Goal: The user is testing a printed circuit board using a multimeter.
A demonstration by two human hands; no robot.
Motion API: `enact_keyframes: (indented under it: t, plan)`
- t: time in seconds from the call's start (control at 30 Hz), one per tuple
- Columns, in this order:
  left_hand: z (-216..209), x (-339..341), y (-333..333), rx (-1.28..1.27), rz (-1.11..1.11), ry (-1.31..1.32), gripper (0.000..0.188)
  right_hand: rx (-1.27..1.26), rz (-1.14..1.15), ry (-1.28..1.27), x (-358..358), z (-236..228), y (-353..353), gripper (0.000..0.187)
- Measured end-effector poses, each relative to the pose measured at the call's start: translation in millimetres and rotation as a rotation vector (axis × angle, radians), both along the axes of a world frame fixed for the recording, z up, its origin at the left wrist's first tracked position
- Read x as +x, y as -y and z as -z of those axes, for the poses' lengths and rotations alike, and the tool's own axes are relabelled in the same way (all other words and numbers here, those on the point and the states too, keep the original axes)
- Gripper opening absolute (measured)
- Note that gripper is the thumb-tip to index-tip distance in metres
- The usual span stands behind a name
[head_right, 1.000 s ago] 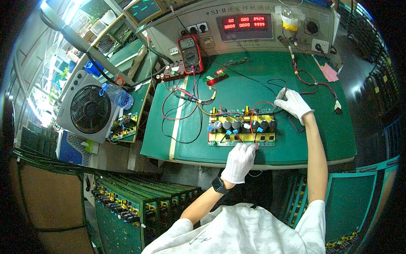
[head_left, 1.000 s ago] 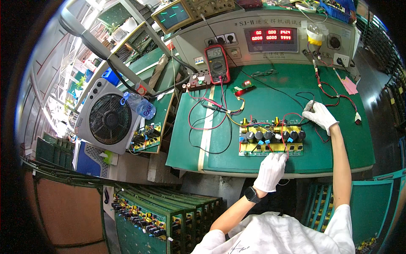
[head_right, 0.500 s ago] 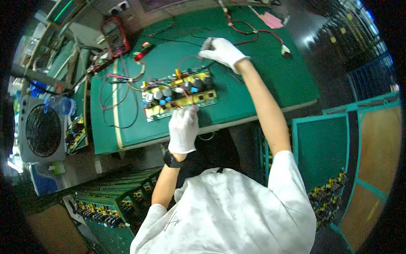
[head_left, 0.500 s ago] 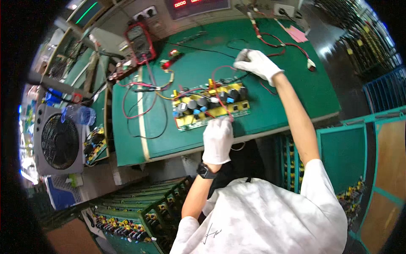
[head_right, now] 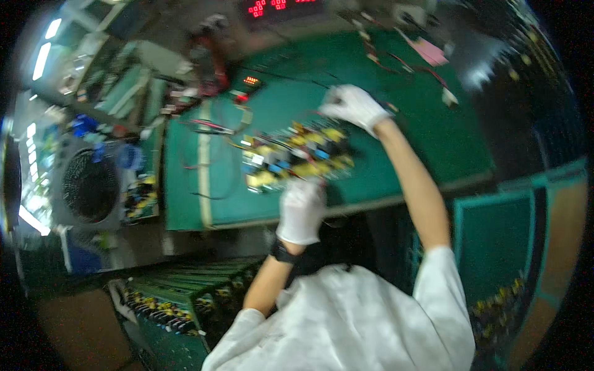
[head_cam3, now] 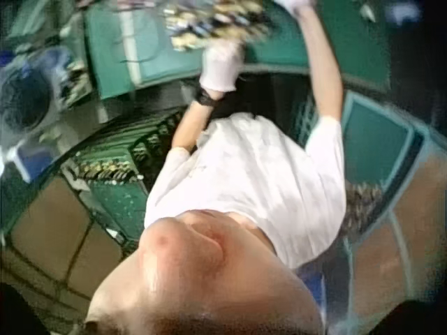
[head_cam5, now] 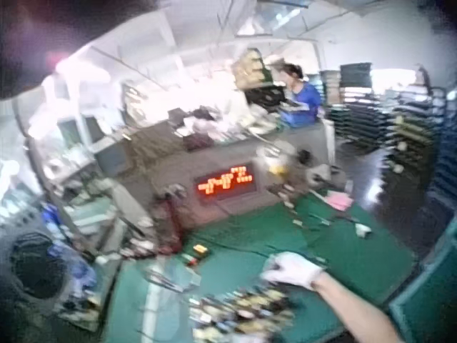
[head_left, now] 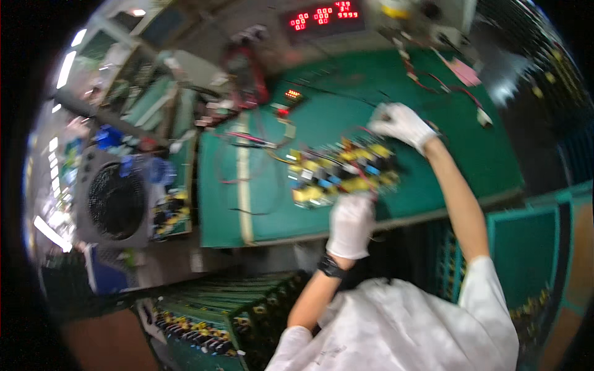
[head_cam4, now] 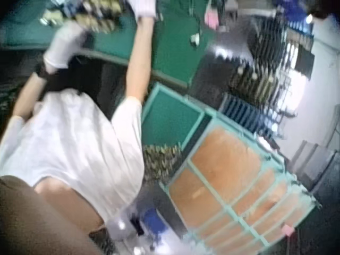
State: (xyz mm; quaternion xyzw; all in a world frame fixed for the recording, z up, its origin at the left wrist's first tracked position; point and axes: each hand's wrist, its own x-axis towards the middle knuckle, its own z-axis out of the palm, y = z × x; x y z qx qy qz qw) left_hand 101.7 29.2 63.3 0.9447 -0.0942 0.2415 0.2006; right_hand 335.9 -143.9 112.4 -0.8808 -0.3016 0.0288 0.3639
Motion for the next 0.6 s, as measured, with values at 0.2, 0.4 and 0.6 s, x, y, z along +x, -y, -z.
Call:
enact_keyframes:
  t: [0.2,0.4,0.6]
  plan:
    - [-0.9,-1.9,7.7,-0.129,0.068,0.082,0.019,0.032,0.062,-0.147,-16.7,-10.1,7.0,0.040]
    - [-6.5,-2.0,3.7,-0.136,0.073,0.080,0.020,0.034,0.030,-0.139,-9.5,-7.3,3.6,0.039]
    - [7.5,7.7,8.7,-0.170,0.083,0.114,0.017,0.116,0.091,-0.158,-1.3,8.4,18.6,0.031]
